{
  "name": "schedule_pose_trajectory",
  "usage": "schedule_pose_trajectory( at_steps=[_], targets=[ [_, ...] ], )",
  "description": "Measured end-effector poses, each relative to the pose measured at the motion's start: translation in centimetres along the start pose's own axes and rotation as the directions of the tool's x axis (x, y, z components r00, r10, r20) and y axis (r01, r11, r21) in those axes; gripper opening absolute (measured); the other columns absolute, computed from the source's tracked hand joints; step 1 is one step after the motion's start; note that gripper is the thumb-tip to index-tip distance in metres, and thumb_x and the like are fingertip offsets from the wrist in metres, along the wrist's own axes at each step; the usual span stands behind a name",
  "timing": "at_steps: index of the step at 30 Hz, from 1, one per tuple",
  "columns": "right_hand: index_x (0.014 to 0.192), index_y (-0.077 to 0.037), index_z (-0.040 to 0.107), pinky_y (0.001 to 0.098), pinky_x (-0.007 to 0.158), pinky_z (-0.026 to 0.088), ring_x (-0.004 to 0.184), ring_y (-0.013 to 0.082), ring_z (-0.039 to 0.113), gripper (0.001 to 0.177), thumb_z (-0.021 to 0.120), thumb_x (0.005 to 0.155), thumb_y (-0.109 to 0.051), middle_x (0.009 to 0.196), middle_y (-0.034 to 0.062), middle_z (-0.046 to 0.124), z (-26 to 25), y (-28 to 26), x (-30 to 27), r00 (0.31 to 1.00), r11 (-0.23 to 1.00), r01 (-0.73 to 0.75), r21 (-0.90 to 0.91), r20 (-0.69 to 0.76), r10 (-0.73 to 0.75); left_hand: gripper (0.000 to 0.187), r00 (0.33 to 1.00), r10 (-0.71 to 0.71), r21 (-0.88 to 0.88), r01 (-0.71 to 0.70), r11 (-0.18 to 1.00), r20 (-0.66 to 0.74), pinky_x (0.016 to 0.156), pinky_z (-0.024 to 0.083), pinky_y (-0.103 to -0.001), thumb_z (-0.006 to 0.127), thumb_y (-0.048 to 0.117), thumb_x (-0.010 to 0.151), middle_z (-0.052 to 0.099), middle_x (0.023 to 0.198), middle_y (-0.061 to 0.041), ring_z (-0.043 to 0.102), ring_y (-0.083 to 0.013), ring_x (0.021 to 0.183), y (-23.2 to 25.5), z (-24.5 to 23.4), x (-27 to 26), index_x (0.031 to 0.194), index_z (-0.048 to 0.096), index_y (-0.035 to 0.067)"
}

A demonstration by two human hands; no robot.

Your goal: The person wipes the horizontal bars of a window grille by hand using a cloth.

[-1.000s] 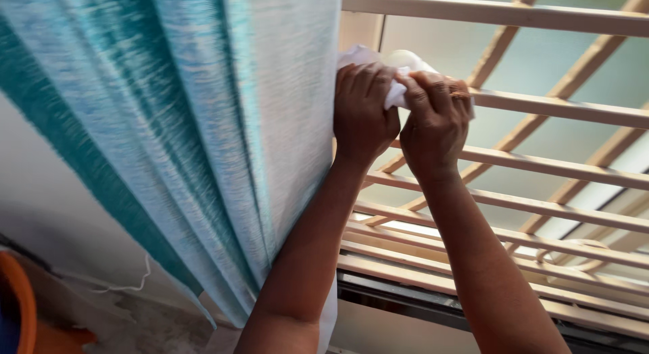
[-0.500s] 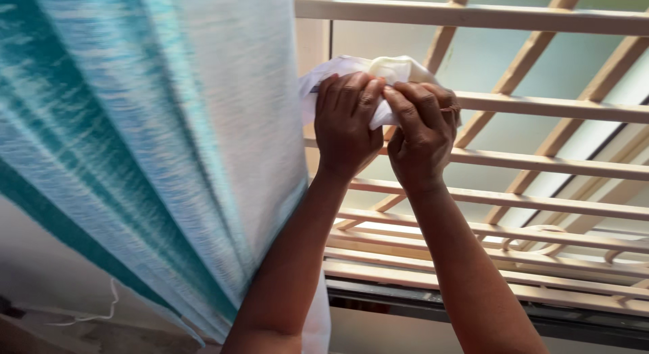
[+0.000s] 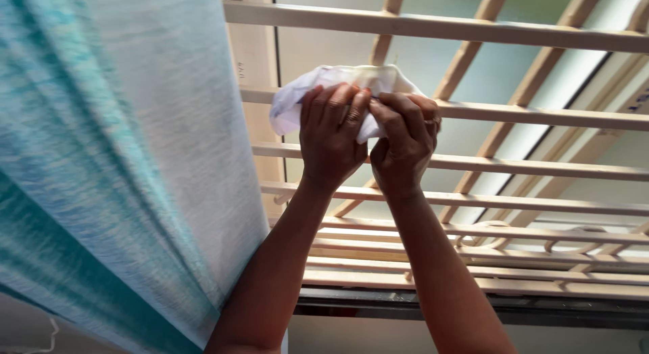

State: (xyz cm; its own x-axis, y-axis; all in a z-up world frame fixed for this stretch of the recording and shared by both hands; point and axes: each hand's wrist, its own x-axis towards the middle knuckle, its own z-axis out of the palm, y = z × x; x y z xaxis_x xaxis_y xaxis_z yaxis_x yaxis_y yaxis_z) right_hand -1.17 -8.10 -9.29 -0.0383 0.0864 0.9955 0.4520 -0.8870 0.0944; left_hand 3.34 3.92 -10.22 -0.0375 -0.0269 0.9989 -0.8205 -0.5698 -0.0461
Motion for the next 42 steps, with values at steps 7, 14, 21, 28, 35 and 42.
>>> schedule_pose_trajectory(
  at_steps=[7, 14, 21, 28, 35, 42],
  targets=[
    [0.101, -0.011, 0.074, 0.0437, 0.105, 0.050, 0.115, 0.0245, 0.066, 0.015, 0.069, 0.099, 0.004, 0.113, 0.0034, 0.075, -3.5, 5.6, -0.2, 0.997, 0.998, 0.062, -0.017, -0.048, -0.063, 0.037, 1.000, -0.001, -0.019, 0.001, 1.000, 0.023, 0.120, 0.041, -0.052, 0.067, 0.011, 0.094, 0.065, 0.131, -0.010, 0.060, -0.0295, 0.128, 5.2, 3.4, 0.5, 0.131, 0.069, 0.006],
    [0.092, -0.010, 0.067, 0.0447, 0.109, 0.049, 0.117, 0.0261, 0.066, 0.015, 0.063, 0.095, 0.004, 0.114, 0.0031, 0.075, -4.2, 5.6, -0.7, 0.999, 0.998, -0.020, 0.059, -0.026, 0.022, 0.040, 0.988, 0.125, -0.056, -0.120, 0.991, 0.095, 0.118, 0.040, -0.052, 0.075, 0.015, 0.095, 0.065, 0.136, -0.013, 0.060, -0.0303, 0.130, 3.7, 2.2, 0.9, 0.132, 0.069, 0.004],
    [0.093, -0.010, 0.068, 0.0444, 0.106, 0.053, 0.116, 0.0224, 0.068, 0.015, 0.066, 0.100, 0.002, 0.115, 0.0023, 0.076, -8.5, 10.2, 0.0, 0.995, 0.997, 0.068, 0.043, 0.069, -0.071, 0.038, 0.999, 0.006, -0.041, -0.005, 0.999, 0.044, 0.118, 0.042, -0.052, 0.071, 0.005, 0.088, 0.067, 0.128, -0.011, 0.061, -0.0300, 0.127, 9.0, 5.9, 1.3, 0.126, 0.072, 0.005],
    [0.088, -0.011, 0.066, 0.0439, 0.100, 0.052, 0.110, 0.0240, 0.068, 0.015, 0.070, 0.095, 0.002, 0.110, 0.0018, 0.076, -8.8, 11.5, -0.8, 0.999, 0.999, -0.015, 0.039, -0.050, 0.017, 0.036, 0.995, 0.058, -0.022, -0.056, 0.998, 0.077, 0.118, 0.041, -0.050, 0.072, 0.007, 0.093, 0.066, 0.132, -0.011, 0.060, -0.0289, 0.129, 10.5, 7.5, 1.1, 0.130, 0.072, 0.006],
    [0.092, -0.011, 0.066, 0.0418, 0.104, 0.051, 0.112, 0.0237, 0.066, 0.012, 0.070, 0.099, -0.002, 0.113, 0.0015, 0.075, -11.0, 14.6, -1.0, 0.995, 0.995, 0.072, 0.067, 0.060, -0.076, 0.034, 0.999, -0.048, 0.011, 0.047, 0.999, 0.006, 0.120, 0.041, -0.052, 0.072, 0.004, 0.089, 0.067, 0.128, -0.010, 0.062, -0.0297, 0.128, 13.4, 10.1, 1.2, 0.123, 0.074, 0.005],
    [0.085, -0.012, 0.061, 0.0415, 0.092, 0.048, 0.099, 0.0228, 0.064, 0.017, 0.073, 0.097, -0.007, 0.101, 0.0006, 0.074, -13.2, 16.7, -1.2, 0.997, 0.999, -0.020, 0.033, -0.074, 0.022, 0.033, 0.999, 0.001, -0.078, 0.002, 0.997, 0.037, 0.116, 0.043, -0.051, 0.072, 0.005, 0.091, 0.067, 0.124, -0.012, 0.062, -0.0303, 0.123, 17.3, 12.2, 1.7, 0.124, 0.072, 0.004]
  ],
)
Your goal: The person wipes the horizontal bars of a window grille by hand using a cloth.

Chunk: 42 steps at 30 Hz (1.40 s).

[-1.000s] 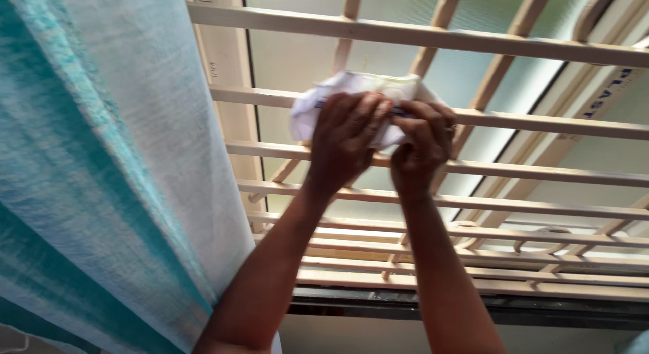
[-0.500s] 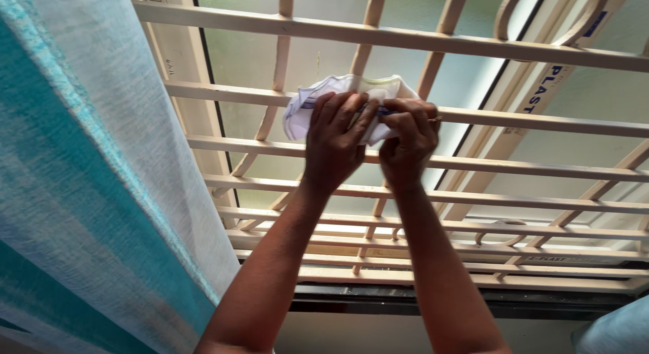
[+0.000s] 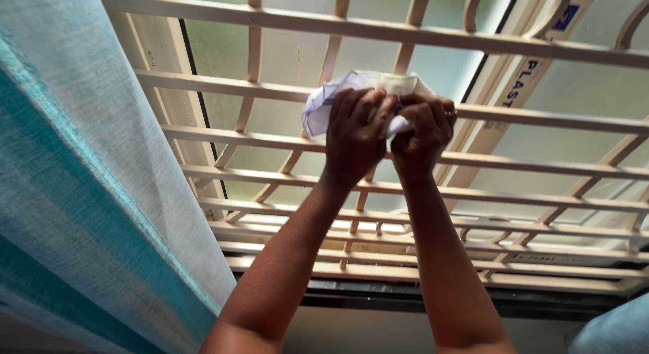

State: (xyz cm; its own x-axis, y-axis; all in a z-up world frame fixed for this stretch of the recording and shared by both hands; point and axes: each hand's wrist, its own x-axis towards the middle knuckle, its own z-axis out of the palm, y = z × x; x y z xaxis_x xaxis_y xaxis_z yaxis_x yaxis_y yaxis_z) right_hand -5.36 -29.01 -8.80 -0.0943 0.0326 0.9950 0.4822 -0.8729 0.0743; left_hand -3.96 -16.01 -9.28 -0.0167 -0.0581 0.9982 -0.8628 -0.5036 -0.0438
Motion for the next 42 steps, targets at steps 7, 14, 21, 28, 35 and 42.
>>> schedule_pose_trajectory(
  at_steps=[7, 14, 21, 28, 35, 42],
  targets=[
    [0.089, -0.012, 0.062, 0.0420, 0.095, 0.048, 0.103, 0.0225, 0.064, 0.014, 0.068, 0.101, -0.008, 0.104, 0.0020, 0.075, -2.0, 4.3, -0.7, 0.994, 0.997, 0.079, -0.016, 0.075, -0.077, 0.031, 0.998, -0.015, 0.063, 0.018, 0.998, -0.059, 0.114, 0.044, -0.051, 0.070, 0.006, 0.091, 0.067, 0.118, -0.011, 0.063, -0.0291, 0.119, 2.1, 3.0, 0.0, 0.121, 0.072, 0.004],
    [0.085, -0.009, 0.058, 0.0430, 0.092, 0.046, 0.095, 0.0248, 0.066, 0.018, 0.071, 0.097, -0.008, 0.099, 0.0044, 0.074, -6.1, 6.3, 0.6, 0.999, 0.999, 0.029, -0.016, 0.044, -0.028, 0.030, 0.997, 0.072, -0.055, -0.073, 0.996, -0.017, 0.110, 0.046, -0.048, 0.069, 0.005, 0.089, 0.068, 0.120, -0.011, 0.064, -0.0289, 0.117, 4.7, 5.6, 1.0, 0.119, 0.073, 0.002],
    [0.085, -0.009, 0.058, 0.0410, 0.089, 0.047, 0.095, 0.0247, 0.065, 0.016, 0.071, 0.094, -0.004, 0.100, 0.0038, 0.076, -8.3, 8.8, 0.4, 0.997, 1.000, -0.016, -0.011, 0.073, 0.016, 0.031, 0.999, 0.017, -0.014, -0.018, 1.000, -0.045, 0.109, 0.048, -0.048, 0.070, 0.009, 0.088, 0.070, 0.116, -0.012, 0.066, -0.0287, 0.114, 7.3, 8.7, 1.7, 0.118, 0.073, 0.003],
    [0.086, -0.009, 0.059, 0.0420, 0.089, 0.047, 0.094, 0.0268, 0.064, 0.016, 0.074, 0.093, -0.008, 0.100, 0.0054, 0.073, -12.8, 12.4, 1.2, 0.998, 0.999, -0.014, -0.045, 0.060, 0.016, 0.025, 0.994, 0.094, -0.066, -0.090, 0.994, 0.062, 0.103, 0.052, -0.042, 0.069, 0.008, 0.096, 0.072, 0.117, -0.011, 0.069, -0.0262, 0.114, 10.3, 12.1, 2.5, 0.120, 0.073, 0.004],
    [0.088, -0.008, 0.061, 0.0406, 0.090, 0.049, 0.096, 0.0270, 0.067, 0.011, 0.066, 0.088, 0.002, 0.100, 0.0055, 0.074, -14.0, 13.6, 1.3, 0.989, 0.994, -0.089, -0.067, 0.112, 0.096, 0.022, 0.982, 0.000, -0.052, 0.010, 0.999, 0.187, 0.096, 0.053, -0.043, 0.072, 0.013, 0.093, 0.073, 0.107, -0.012, 0.071, -0.0269, 0.102, 11.4, 13.6, 3.5, 0.112, 0.074, 0.004],
    [0.088, -0.008, 0.061, 0.0415, 0.091, 0.051, 0.095, 0.0288, 0.070, 0.013, 0.070, 0.088, 0.001, 0.098, 0.0074, 0.075, -16.8, 15.5, 1.8, 0.992, 0.989, -0.110, -0.103, 0.051, 0.116, 0.031, 0.981, 0.140, -0.009, -0.140, 0.990, 0.137, 0.107, 0.047, -0.044, 0.070, 0.010, 0.091, 0.072, 0.120, -0.012, 0.068, -0.0270, 0.113, 13.8, 16.1, 3.5, 0.122, 0.073, 0.006]
  ],
)
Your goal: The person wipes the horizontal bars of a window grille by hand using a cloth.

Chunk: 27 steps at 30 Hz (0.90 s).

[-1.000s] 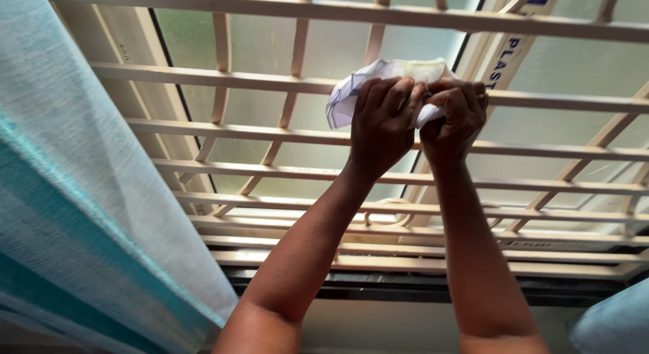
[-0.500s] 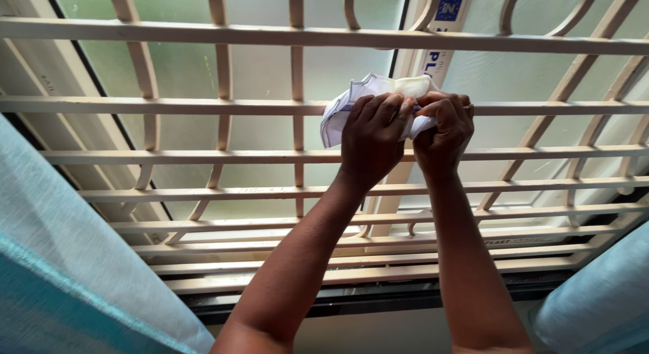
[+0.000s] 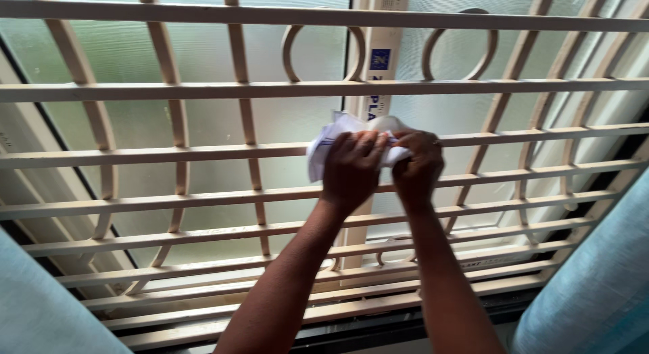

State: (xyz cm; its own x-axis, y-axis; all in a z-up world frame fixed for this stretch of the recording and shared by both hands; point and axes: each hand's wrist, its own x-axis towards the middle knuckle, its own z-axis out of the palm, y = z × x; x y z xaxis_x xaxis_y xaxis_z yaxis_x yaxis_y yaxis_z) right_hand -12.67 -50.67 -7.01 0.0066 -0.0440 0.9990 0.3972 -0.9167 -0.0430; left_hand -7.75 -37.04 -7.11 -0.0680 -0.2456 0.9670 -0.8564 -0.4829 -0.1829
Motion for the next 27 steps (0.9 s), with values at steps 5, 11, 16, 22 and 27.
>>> schedule_pose_trajectory(
  at_steps=[5, 11, 16, 22, 27],
  targets=[
    [0.090, -0.009, 0.064, 0.0425, 0.099, 0.052, 0.102, 0.0284, 0.073, 0.014, 0.065, 0.087, 0.005, 0.105, 0.0067, 0.077, 0.2, -0.4, -0.8, 0.998, 0.999, 0.035, 0.002, 0.058, -0.035, 0.033, 0.998, -0.026, -0.009, 0.026, 1.000, -0.063, 0.108, 0.046, -0.045, 0.070, 0.012, 0.091, 0.071, 0.123, -0.012, 0.067, -0.0276, 0.117, -0.7, -0.6, -1.2, 0.122, 0.072, 0.003],
    [0.091, -0.008, 0.063, 0.0429, 0.097, 0.054, 0.101, 0.0284, 0.073, 0.014, 0.061, 0.088, 0.006, 0.105, 0.0056, 0.077, -3.1, 3.6, 0.4, 0.991, 0.997, 0.052, -0.055, 0.125, -0.045, 0.032, 0.995, -0.057, -0.005, 0.057, 0.998, -0.086, 0.105, 0.045, -0.047, 0.070, 0.016, 0.090, 0.071, 0.117, -0.013, 0.066, -0.0281, 0.112, 2.9, 3.4, 0.0, 0.119, 0.073, 0.001],
    [0.086, -0.007, 0.061, 0.0437, 0.090, 0.053, 0.092, 0.0295, 0.072, 0.014, 0.074, 0.091, -0.005, 0.094, 0.0068, 0.076, -2.2, 3.5, 0.2, 0.998, 0.986, -0.066, -0.154, -0.012, 0.065, 0.029, 0.997, -0.054, -0.006, 0.054, 0.999, -0.062, 0.105, 0.047, -0.042, 0.067, 0.011, 0.094, 0.073, 0.117, -0.010, 0.068, -0.0247, 0.113, 3.4, 4.8, 0.7, 0.121, 0.074, 0.004],
    [0.101, -0.007, 0.066, 0.0435, 0.092, 0.056, 0.101, 0.0298, 0.073, 0.014, 0.064, 0.092, 0.003, 0.099, 0.0074, 0.077, -0.7, 1.5, -0.1, 0.994, 0.975, 0.068, -0.213, 0.102, -0.047, 0.029, 0.983, -0.150, -0.059, 0.157, 0.986, 0.105, 0.096, 0.051, -0.042, 0.070, 0.019, 0.092, 0.075, 0.113, -0.012, 0.070, -0.0276, 0.105, -0.7, 0.3, -0.2, 0.118, 0.075, 0.009],
    [0.104, -0.008, 0.068, 0.0446, 0.097, 0.056, 0.105, 0.0300, 0.071, 0.026, 0.061, 0.086, 0.009, 0.106, 0.0095, 0.076, -3.0, 3.1, 0.8, 0.980, 0.968, 0.097, -0.232, 0.194, -0.051, 0.047, 0.977, -0.012, -0.026, 0.018, 1.000, 0.211, 0.091, 0.055, -0.040, 0.071, 0.035, 0.087, 0.075, 0.114, -0.016, 0.072, -0.0283, 0.099, -0.9, -0.9, 0.8, 0.126, 0.072, 0.009]
  ],
)
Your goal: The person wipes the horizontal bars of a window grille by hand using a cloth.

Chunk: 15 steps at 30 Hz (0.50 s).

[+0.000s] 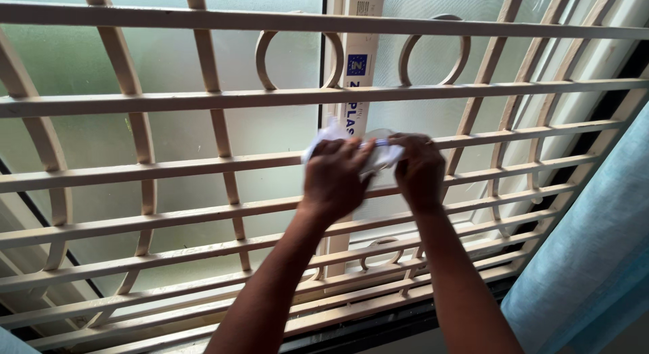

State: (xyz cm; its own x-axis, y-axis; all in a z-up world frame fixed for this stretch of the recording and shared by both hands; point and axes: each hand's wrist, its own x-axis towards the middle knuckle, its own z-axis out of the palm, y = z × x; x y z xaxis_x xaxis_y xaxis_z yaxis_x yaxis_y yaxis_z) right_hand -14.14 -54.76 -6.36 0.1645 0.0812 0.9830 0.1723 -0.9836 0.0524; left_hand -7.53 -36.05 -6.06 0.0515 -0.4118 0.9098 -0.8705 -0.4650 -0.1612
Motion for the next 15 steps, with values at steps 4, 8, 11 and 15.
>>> schedule_pose_trajectory(
  at_steps=[4, 8, 11, 15],
  targets=[
    [0.102, -0.008, 0.068, 0.0431, 0.101, 0.055, 0.109, 0.0310, 0.071, 0.029, 0.058, 0.084, 0.012, 0.108, 0.0066, 0.076, -0.1, -0.2, 0.2, 0.995, 0.994, -0.098, -0.052, -0.014, 0.097, 0.045, 1.000, -0.014, -0.030, 0.014, 0.999, -0.005, 0.087, 0.057, -0.042, 0.070, 0.035, 0.086, 0.076, 0.105, -0.017, 0.075, -0.0290, 0.093, 1.9, 1.3, 1.7, 0.124, 0.071, 0.009],
    [0.113, -0.004, 0.067, 0.0469, 0.111, 0.050, 0.114, 0.0324, 0.070, 0.031, 0.058, 0.088, 0.012, 0.118, 0.0106, 0.074, -0.3, -1.1, -0.3, 0.999, 0.997, 0.042, -0.066, 0.003, -0.042, 0.026, 0.994, -0.109, -0.066, 0.108, 0.992, 0.000, 0.085, 0.059, -0.042, 0.064, 0.015, 0.097, 0.077, 0.103, -0.015, 0.077, -0.0280, 0.093, 1.1, 2.3, 1.6, 0.121, 0.072, 0.010],
    [0.115, -0.005, 0.068, 0.0444, 0.109, 0.052, 0.116, 0.0319, 0.070, 0.031, 0.061, 0.090, 0.012, 0.118, 0.0117, 0.074, -0.5, -0.2, -0.7, 0.997, 0.998, 0.066, -0.023, 0.039, -0.065, 0.023, 0.978, -0.207, -0.080, 0.209, 0.975, 0.031, 0.086, 0.060, -0.044, 0.065, 0.013, 0.093, 0.077, 0.093, -0.013, 0.077, -0.0287, 0.087, 1.5, 3.8, 1.5, 0.114, 0.074, 0.009],
    [0.113, -0.009, 0.072, 0.0397, 0.105, 0.056, 0.112, 0.0286, 0.071, 0.038, 0.059, 0.087, 0.016, 0.114, 0.0098, 0.075, -1.9, 3.2, -0.2, 0.995, 1.000, 0.022, -0.021, 0.097, -0.020, 0.017, 0.983, -0.140, -0.017, 0.139, 0.990, -0.121, 0.081, 0.059, -0.042, 0.065, 0.012, 0.093, 0.077, 0.108, -0.015, 0.077, -0.0278, 0.085, 3.4, 6.7, 2.5, 0.107, 0.074, 0.008]
  ],
)
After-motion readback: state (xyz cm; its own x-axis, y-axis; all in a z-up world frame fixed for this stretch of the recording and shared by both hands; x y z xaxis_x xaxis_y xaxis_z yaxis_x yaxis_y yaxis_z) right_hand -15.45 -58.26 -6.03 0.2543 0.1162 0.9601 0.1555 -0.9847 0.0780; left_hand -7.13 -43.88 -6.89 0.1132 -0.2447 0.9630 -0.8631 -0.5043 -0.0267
